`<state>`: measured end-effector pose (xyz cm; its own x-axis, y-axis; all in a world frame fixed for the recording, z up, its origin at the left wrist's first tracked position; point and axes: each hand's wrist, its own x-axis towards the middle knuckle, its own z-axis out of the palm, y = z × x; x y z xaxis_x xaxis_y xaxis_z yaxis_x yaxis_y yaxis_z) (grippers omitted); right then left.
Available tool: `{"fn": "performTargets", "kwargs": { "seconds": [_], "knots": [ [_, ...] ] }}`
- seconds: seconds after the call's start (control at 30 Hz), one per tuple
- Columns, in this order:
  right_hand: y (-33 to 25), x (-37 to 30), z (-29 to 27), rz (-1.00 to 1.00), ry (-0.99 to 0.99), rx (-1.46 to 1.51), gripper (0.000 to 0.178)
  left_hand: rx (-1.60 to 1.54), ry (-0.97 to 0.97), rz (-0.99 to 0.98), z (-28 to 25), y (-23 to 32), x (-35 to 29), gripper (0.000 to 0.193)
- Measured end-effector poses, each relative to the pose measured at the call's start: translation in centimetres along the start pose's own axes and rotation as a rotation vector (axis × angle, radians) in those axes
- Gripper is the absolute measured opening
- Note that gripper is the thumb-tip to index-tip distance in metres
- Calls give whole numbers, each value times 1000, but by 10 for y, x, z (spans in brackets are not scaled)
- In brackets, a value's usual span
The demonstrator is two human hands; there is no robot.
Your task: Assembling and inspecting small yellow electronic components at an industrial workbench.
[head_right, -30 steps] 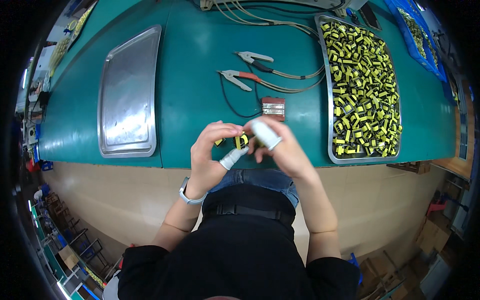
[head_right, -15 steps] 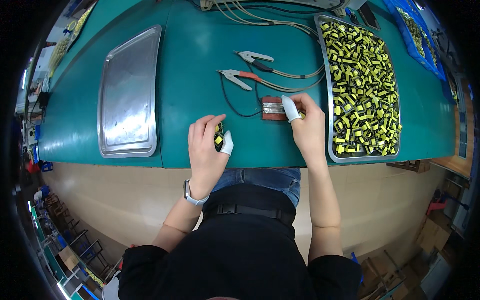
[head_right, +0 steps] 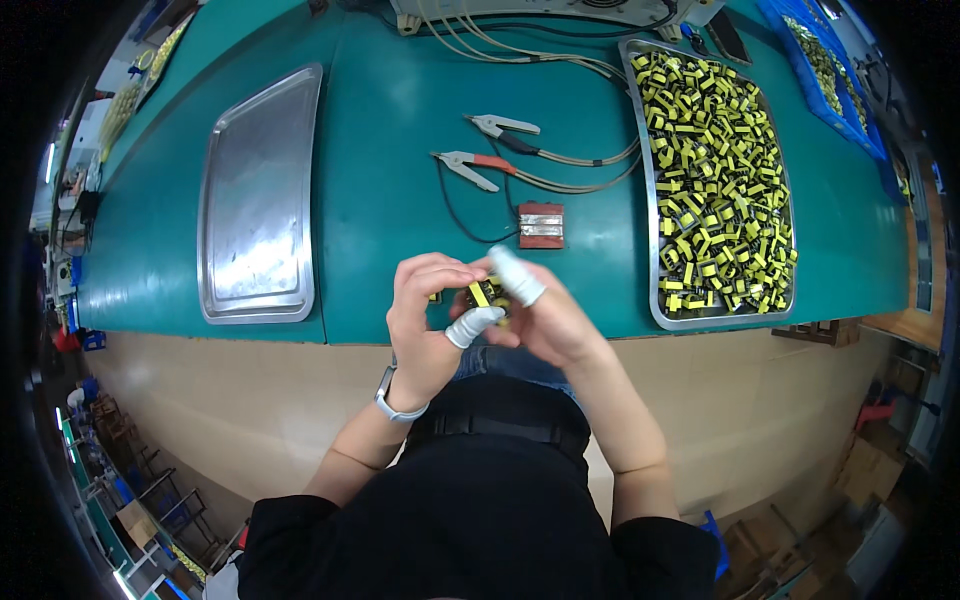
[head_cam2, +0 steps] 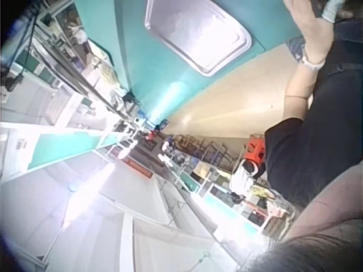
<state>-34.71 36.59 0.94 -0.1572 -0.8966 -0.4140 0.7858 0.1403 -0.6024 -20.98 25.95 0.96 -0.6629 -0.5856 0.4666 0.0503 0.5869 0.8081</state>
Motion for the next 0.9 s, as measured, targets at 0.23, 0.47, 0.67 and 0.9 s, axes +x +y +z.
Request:
{"fn": "performTargets", "kwargs": {
  "seconds": [0.23,0.47,0.67,0.9],
  "knots": [
    [-15,-3,-20,-342,220,-469,19,213,-68,-17,-17,-2,-12,47],
    [-28,0,-54,-834,457,-1269,21,366,-189,-136,-38,-19,-18,43],
    [-26,0,-50,-874,447,-1391,25,288,-138,-187,-38,-24,-21,38],
    [-22,3,-39,-951,495,-1132,26,64,-109,-118,-27,-9,-9,48]
  ]
}}
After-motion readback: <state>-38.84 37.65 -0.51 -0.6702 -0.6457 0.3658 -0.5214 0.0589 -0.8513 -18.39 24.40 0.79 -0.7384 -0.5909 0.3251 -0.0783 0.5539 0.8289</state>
